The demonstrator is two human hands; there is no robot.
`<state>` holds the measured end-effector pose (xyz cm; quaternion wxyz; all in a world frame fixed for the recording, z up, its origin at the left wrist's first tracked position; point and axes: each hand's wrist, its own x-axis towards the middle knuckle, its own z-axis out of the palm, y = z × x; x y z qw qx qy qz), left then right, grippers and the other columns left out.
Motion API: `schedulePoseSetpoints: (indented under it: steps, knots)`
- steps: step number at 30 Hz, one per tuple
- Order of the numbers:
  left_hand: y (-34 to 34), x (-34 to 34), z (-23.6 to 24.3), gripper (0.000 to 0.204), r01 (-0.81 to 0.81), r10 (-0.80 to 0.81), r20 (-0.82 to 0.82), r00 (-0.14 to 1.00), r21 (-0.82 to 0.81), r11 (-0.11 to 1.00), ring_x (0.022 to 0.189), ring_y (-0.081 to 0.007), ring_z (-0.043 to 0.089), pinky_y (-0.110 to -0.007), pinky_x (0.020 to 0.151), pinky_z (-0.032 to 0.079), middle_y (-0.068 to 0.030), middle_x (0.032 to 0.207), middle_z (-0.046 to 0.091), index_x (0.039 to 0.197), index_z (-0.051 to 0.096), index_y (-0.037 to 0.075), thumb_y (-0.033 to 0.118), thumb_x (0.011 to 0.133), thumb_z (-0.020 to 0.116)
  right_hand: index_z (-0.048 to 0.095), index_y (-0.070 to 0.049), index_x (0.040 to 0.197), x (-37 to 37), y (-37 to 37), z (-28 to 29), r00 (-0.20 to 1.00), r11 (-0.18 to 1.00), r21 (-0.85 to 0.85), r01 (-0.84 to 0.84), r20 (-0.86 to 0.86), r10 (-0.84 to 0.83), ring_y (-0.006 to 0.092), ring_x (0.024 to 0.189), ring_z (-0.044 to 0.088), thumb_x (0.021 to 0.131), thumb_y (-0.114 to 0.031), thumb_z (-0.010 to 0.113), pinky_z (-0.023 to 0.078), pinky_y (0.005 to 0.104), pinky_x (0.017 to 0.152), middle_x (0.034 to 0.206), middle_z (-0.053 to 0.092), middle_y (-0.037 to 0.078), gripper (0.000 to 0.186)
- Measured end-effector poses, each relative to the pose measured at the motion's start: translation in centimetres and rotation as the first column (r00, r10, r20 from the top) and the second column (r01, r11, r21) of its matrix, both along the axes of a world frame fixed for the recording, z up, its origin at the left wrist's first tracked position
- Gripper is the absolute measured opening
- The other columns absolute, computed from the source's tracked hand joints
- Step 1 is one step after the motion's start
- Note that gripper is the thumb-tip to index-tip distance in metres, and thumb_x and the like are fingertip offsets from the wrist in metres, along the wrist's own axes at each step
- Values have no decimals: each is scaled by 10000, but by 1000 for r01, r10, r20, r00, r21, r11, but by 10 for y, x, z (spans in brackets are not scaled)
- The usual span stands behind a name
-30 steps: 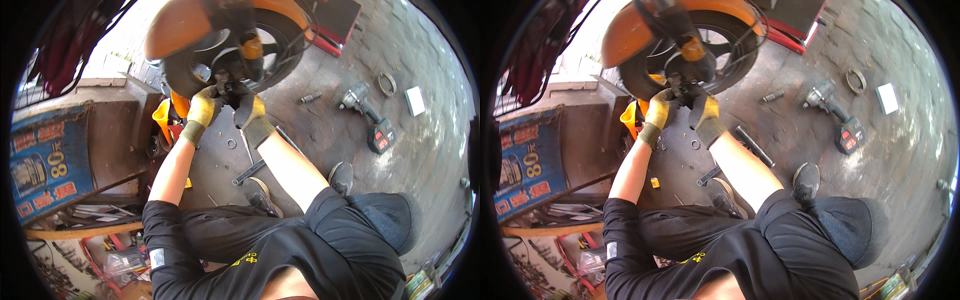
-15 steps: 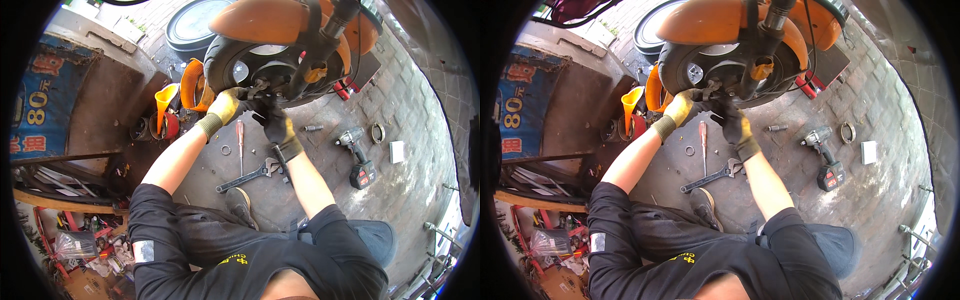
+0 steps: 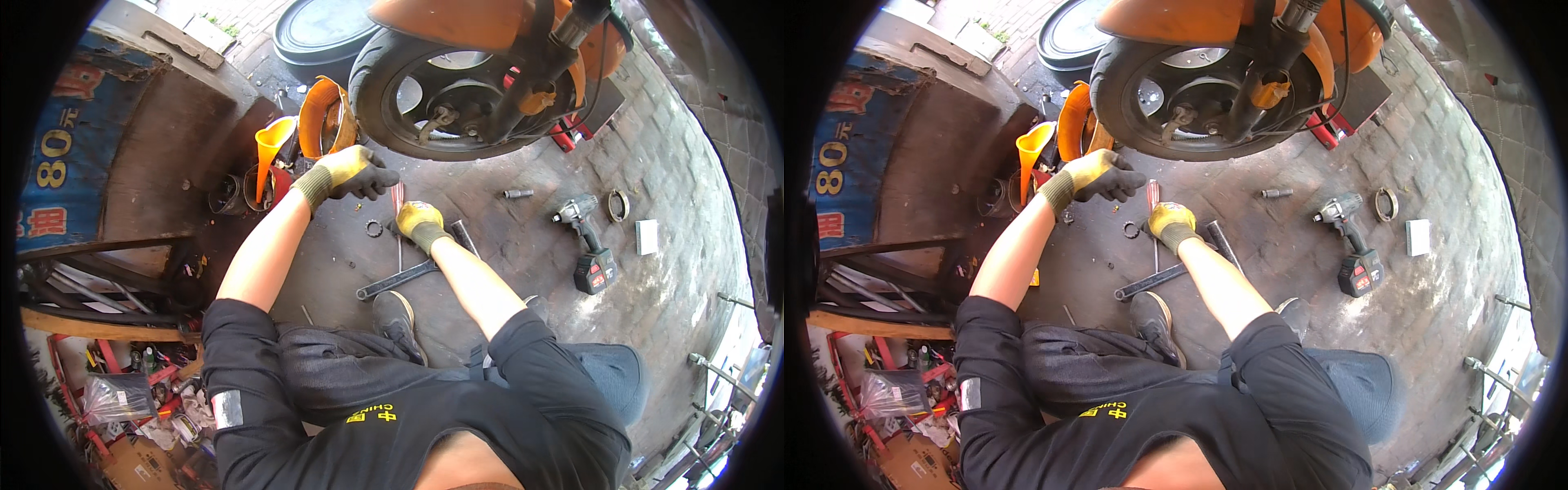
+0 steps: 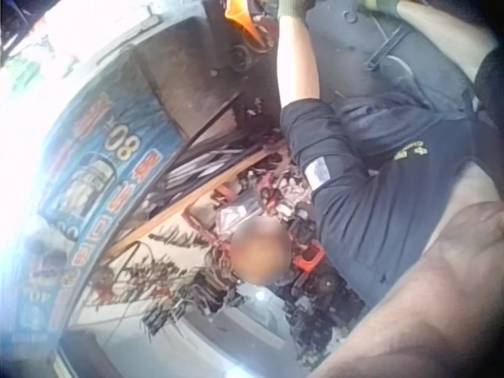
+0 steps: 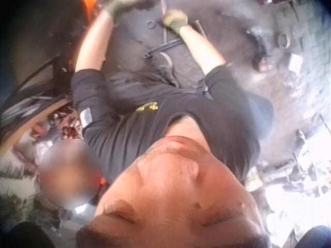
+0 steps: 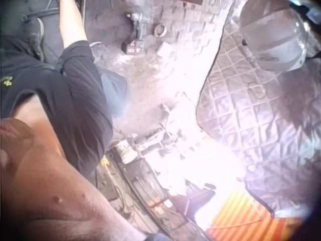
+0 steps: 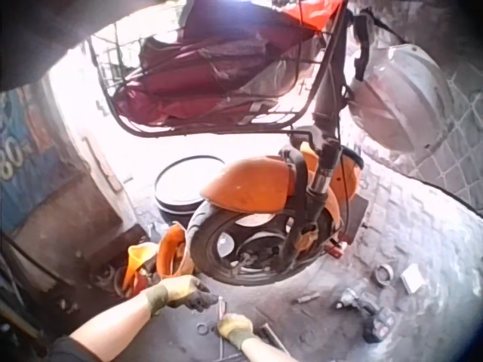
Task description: The person sits on the floor and repairs the front wheel of an orange electric scooter. They use a cordless impact wrench and a wrench to remove and reinstall the wheel, then tighten the axle nuts.
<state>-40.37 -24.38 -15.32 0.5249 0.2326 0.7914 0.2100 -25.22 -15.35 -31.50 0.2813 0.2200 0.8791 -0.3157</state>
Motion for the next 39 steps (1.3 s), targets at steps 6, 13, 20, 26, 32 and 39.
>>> schedulePoseSetpoints:
  steps: [6, 13, 20, 26, 32, 39]
  knots:
    - [-55, -22, 4, 594, -109, 110, 13, 994, -50, 993, 793, -170, 736, -292, 761, 596, -75, 946, 778, 1051, 783, 6, 588, 932, 762, 819, -57, 1179, -5, -5, -12, 993, 994, -27, 105, 54, -104, 337, 1190, 754, 959, -299, 621, 584, 457, 1026, 1215, 792, 190, 383]
    - [-41, -4, 25, 802, -40, 46, -68, 997, 89, 995, 858, -176, 741, -313, 746, 616, -102, 1128, 715, 1439, 617, 11, 642, 957, 733, 756, -121, 1135, 22, -2, 64, 748, 986, 147, -82, -645, 159, 328, 1007, 761, 934, -249, 668, 593, 482, 892, 1027, 793, 137, 254]
    - [-24, 14, 108, 599, 64, 21, -391, 920, 203, 977, 828, -129, 737, -286, 750, 592, -67, 994, 773, 1302, 728, 0, 517, 1000, 736, 747, -92, 1238, 8, 21, 125, 633, 992, 124, -24, -766, 111, 323, 1037, 768, 965, -295, 668, 600, 441, 921, 1080, 799, 142, 349]
    - [-76, -42, 157, 374, -224, 348, -61, 935, 661, 716, 927, -194, 767, -289, 810, 619, -115, 1150, 768, 1377, 680, -19, 197, 1073, 651, 738, -14, 1210, 30, 58, 78, 614, 436, -898, 64, -308, -726, 200, 943, 764, 1086, -522, 562, 584, 339, 841, 1068, 807, 114, 551]
    - [-102, -77, 130, 405, 42, 317, -330, 889, 750, 660, 1146, -277, 760, -358, 960, 637, -157, 1325, 718, 1450, 603, -66, -54, 1047, 575, 739, 8, 1197, 58, 82, 47, 560, 263, -870, 417, 18, -828, 203, 900, 750, 1071, -648, 529, 566, 322, 817, 1045, 806, 135, 700]
    - [-80, -80, 125, 349, -228, 317, 29, 948, 758, 611, 1152, -268, 756, -368, 996, 622, -174, 1293, 739, 1407, 632, -49, 92, 1090, 589, 731, 8, 1214, 62, 89, 47, 543, 262, -892, 369, -22, -840, 213, 925, 752, 1057, -679, 542, 567, 327, 835, 1055, 802, 132, 730]
